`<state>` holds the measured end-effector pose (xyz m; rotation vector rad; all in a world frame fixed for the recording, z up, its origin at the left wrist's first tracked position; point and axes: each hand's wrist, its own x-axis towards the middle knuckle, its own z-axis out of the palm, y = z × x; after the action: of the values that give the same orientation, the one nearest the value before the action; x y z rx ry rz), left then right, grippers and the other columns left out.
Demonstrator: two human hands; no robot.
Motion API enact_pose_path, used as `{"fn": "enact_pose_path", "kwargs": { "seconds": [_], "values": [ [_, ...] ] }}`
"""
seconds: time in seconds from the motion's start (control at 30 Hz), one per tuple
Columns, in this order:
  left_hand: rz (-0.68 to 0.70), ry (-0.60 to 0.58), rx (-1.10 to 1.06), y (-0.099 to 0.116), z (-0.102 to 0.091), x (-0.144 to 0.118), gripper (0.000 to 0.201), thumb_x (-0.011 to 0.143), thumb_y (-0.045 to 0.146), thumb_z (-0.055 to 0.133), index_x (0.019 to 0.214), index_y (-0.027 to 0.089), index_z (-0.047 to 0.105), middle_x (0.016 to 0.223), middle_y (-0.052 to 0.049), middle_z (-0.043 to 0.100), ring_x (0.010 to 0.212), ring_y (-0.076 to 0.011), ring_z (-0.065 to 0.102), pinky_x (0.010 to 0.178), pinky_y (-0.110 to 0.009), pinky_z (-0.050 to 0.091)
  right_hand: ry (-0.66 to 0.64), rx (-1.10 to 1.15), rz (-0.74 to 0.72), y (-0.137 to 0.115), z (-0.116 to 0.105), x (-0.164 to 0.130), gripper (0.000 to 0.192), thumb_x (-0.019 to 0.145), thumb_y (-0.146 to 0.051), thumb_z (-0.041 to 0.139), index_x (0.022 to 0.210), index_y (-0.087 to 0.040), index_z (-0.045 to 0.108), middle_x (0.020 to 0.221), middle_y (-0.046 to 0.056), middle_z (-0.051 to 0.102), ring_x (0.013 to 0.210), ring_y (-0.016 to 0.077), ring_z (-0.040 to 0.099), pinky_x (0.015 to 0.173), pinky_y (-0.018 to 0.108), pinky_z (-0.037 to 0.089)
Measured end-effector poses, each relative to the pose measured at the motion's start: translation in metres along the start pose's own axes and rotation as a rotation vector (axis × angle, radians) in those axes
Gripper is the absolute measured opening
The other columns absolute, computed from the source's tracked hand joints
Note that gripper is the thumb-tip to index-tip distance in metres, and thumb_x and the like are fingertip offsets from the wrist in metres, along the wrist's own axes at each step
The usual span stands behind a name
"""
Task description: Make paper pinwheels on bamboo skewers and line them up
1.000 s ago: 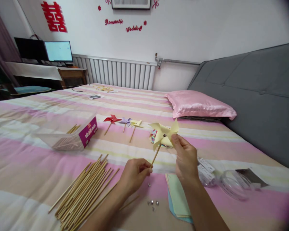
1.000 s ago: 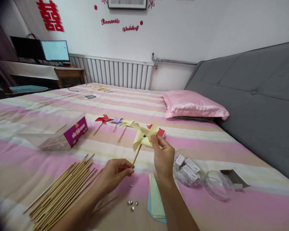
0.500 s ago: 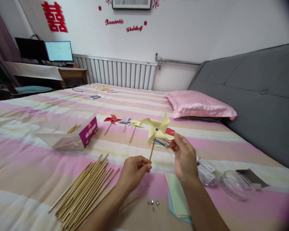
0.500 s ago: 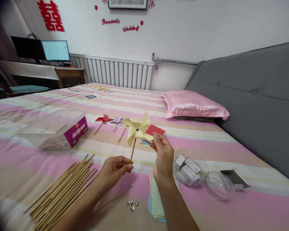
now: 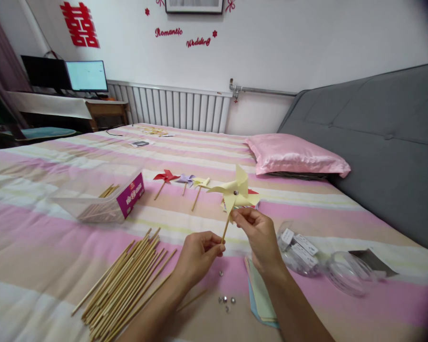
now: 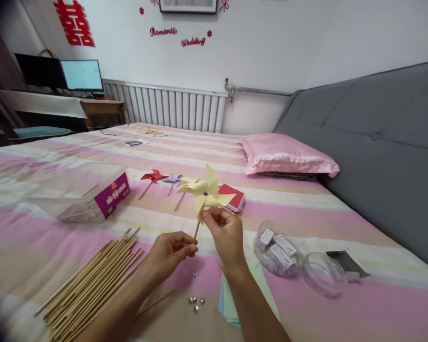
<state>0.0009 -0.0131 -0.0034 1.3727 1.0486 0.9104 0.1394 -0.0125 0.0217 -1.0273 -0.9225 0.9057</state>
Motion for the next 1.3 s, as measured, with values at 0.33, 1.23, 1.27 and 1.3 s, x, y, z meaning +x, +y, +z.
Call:
{"fn": "enact_pose_path", "kwargs": {
  "seconds": [0.33,1.23,1.27,1.3],
  "values": [
    [0.019,-0.011,0.008,-0.002,-0.004,-0.001,0.010,0.066,0.022,0.063,0.069,0.013,0.063,0.064,-0.004,0.065,0.060,-0.0141,0.059,0.062,-0.027,0.047,0.180,0.030,-0.164,-0.007,-0.008,0.006,0.048,0.067,-0.034,0.072,0.110,-0.019,0.057,0.094,0.005,0.064,0.084,0.0158,0.059,0.075,0.029,0.046],
    [0.048,0.053,0.059,-0.005,-0.006,0.002,0.011,0.069,0.023,0.060,0.074,0.013,0.064,0.065,-0.006,0.066,0.062,-0.0164,0.062,0.062,-0.028,0.048,-0.109,-0.587,-0.394,-0.013,0.003,-0.010,0.022,0.077,-0.027,0.061,0.096,-0.020,0.070,0.088,0.004,0.072,0.078,0.0174,0.064,0.077,0.031,0.048],
    [0.047,0.055,0.064,-0.004,-0.006,0.002,0.011,0.069,0.022,0.060,0.074,0.013,0.064,0.065,-0.006,0.066,0.062,-0.0164,0.062,0.062,-0.028,0.048,-0.119,-0.607,-0.415,-0.014,0.003,-0.011,0.021,0.078,-0.026,0.061,0.096,-0.020,0.070,0.087,0.003,0.072,0.075,0.0165,0.063,0.076,0.030,0.048],
    [0.044,0.056,0.066,-0.004,-0.006,0.002,0.011,0.069,0.022,0.060,0.074,0.013,0.064,0.065,-0.006,0.066,0.062,-0.0163,0.062,0.062,-0.028,0.048,-0.110,-0.617,-0.434,-0.014,0.003,-0.012,0.019,0.078,-0.026,0.061,0.093,-0.020,0.070,0.084,0.002,0.071,0.072,0.0159,0.062,0.075,0.030,0.048]
  ]
}}
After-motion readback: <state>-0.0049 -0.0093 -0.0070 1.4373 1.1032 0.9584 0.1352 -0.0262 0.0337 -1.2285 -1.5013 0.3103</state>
